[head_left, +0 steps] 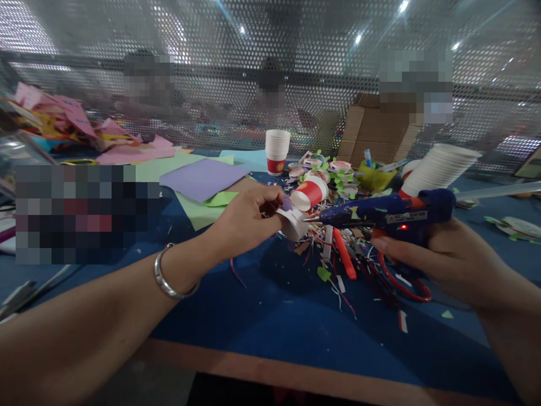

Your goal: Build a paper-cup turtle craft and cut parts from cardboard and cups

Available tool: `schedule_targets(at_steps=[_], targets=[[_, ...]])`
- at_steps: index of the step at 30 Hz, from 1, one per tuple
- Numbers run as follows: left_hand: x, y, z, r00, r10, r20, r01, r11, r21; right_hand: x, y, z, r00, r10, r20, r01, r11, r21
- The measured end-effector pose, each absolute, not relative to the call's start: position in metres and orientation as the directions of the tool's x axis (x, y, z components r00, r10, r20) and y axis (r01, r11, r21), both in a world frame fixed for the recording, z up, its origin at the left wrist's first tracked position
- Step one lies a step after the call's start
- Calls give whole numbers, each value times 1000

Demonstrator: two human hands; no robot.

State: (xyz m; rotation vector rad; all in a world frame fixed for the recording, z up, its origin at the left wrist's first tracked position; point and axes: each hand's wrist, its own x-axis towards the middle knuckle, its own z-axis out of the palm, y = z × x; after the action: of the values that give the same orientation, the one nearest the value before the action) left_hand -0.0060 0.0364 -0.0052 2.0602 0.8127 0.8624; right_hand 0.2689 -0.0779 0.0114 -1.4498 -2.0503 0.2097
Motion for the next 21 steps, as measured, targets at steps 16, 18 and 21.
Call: schedule_targets(at_steps=[16, 18, 21], targets=[[-6, 37, -3, 527, 803, 280, 207, -440, 874, 265, -80, 12, -161, 892, 423, 824, 357, -440], [-4, 35, -2, 515, 829, 218, 163, -344, 925, 263, -80, 12, -149, 889, 434, 807, 362, -465], [-2, 34, 0, 505, 857, 99, 78, -159, 984, 261, -81, 14, -126, 877, 464, 788, 373, -490]])
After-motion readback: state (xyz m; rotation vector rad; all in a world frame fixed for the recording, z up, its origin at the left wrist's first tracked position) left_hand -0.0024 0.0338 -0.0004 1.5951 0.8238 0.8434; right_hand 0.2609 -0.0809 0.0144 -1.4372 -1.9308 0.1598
